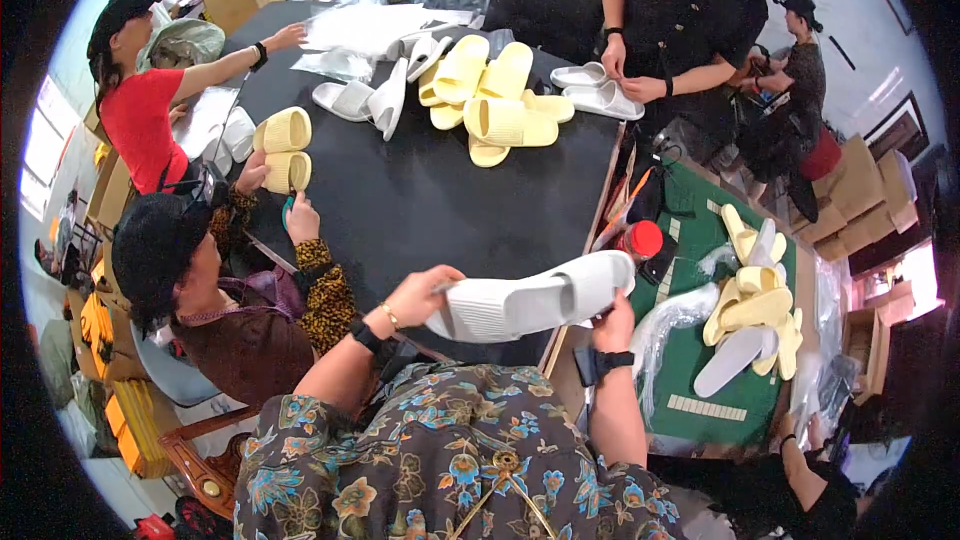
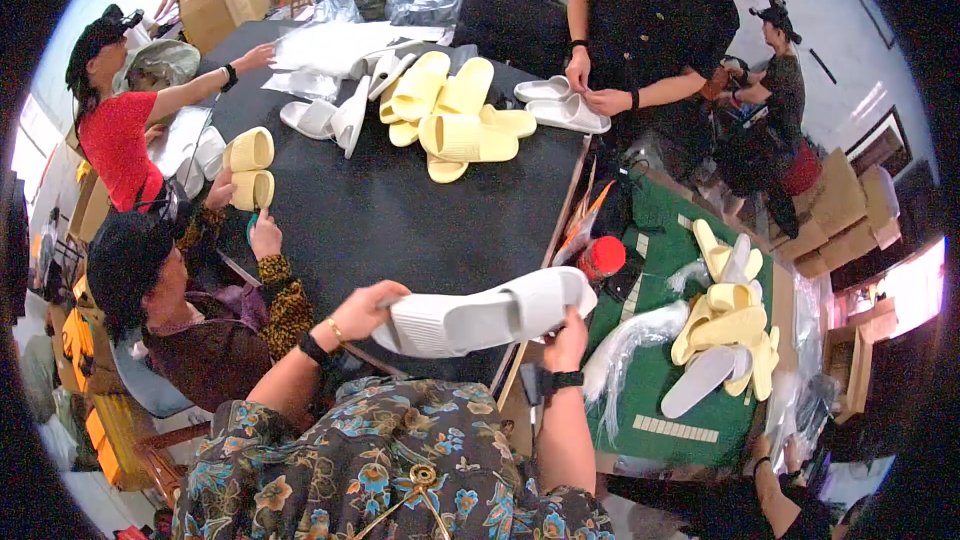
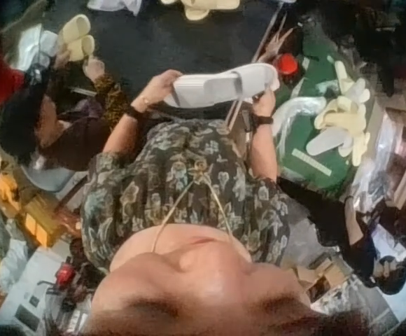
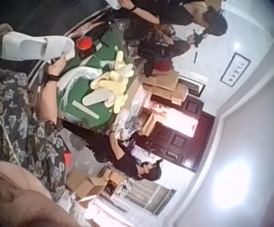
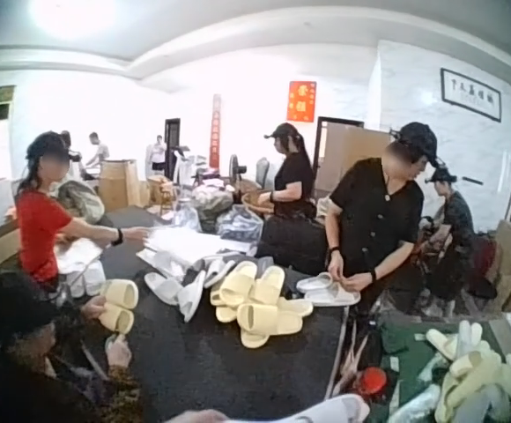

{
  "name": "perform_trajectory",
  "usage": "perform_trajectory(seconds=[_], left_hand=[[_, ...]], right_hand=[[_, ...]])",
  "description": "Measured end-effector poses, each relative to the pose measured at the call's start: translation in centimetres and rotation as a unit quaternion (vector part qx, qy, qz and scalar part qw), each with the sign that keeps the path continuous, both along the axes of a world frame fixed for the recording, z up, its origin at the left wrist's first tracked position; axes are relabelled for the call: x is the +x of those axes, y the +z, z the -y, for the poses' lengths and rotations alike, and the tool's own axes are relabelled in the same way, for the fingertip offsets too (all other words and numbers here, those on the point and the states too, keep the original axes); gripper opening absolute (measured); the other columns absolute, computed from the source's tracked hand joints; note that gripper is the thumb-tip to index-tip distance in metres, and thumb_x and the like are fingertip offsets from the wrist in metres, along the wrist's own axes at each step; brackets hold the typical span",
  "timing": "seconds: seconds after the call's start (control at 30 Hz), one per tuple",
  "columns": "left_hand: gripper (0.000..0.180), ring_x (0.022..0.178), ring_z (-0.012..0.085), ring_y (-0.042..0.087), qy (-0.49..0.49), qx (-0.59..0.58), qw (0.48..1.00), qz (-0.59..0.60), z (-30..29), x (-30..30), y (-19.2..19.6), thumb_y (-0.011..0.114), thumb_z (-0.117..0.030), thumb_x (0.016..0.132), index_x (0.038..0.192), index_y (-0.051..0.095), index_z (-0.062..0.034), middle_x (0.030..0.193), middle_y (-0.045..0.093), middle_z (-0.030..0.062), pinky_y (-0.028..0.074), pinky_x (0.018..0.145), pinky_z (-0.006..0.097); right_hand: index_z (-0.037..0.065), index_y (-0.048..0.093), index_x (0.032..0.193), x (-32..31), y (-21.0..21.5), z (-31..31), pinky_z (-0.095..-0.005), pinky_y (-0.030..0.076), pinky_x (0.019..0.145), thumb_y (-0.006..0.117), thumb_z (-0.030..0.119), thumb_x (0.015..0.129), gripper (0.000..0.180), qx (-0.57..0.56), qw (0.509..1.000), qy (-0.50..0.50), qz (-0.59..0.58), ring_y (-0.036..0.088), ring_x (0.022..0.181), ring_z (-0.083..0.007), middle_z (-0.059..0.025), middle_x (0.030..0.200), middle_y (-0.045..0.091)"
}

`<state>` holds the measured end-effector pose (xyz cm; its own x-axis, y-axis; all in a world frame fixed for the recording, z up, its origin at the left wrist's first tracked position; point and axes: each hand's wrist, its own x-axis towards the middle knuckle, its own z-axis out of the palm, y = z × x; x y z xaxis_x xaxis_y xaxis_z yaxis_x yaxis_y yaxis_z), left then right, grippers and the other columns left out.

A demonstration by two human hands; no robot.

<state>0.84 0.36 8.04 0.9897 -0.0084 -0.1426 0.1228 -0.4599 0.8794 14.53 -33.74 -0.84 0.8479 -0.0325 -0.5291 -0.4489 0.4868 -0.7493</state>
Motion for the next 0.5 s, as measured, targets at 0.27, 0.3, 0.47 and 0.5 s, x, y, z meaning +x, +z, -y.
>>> perform_trajectory(seconds=[0.27,0.3,0.47,0.5], left_hand=[[0.037,0.091,0.0299,0.061,-0.100,0.154,0.982,0.042,-6.3,3.0,2.5,0.059,-0.002,0.065,0.099,0.069,-0.0084,0.095,0.065,0.0139,0.048,0.082,0.035],[0.036,0.092,0.0297,0.061,-0.121,0.147,0.981,0.037,-5.9,4.5,2.8,0.059,-0.003,0.065,0.099,0.069,-0.0083,0.097,0.065,0.0143,0.049,0.082,0.035],[0.053,0.104,0.0307,0.057,-0.035,0.098,0.983,0.151,-1.7,10.6,2.7,0.066,-0.007,0.068,0.120,0.056,-0.0051,0.113,0.059,0.0162,0.045,0.092,0.036],[0.055,0.106,0.0320,0.055,0.032,0.163,0.965,0.204,-0.7,11.3,2.6,0.067,-0.010,0.068,0.122,0.053,-0.0042,0.116,0.057,0.0173,0.044,0.092,0.037]], right_hand=[[-0.002,0.059,0.100,1.8,0.7,5.6,-0.0290,0.046,0.070,0.053,0.025,0.090,0.030,-0.184,0.976,0.020,0.114,0.058,0.079,-0.0156,-0.0071,0.092,0.063],[-0.001,0.062,0.097,1.8,1.4,4.1,-0.0274,0.045,0.068,0.054,0.023,0.089,0.026,-0.217,0.966,0.051,0.134,0.056,0.078,-0.0123,-0.0046,0.088,0.062],[-0.002,0.046,0.126,2.0,2.2,-3.2,-0.0316,0.043,0.088,0.052,0.031,0.091,0.049,-0.390,0.860,0.218,0.246,0.056,0.099,-0.0216,-0.0139,0.109,0.060],[-0.003,0.040,0.131,2.3,0.3,-3.7,-0.0299,0.039,0.094,0.054,0.027,0.091,0.052,-0.409,0.849,0.207,0.263,0.049,0.111,-0.0197,-0.0124,0.120,0.053]])
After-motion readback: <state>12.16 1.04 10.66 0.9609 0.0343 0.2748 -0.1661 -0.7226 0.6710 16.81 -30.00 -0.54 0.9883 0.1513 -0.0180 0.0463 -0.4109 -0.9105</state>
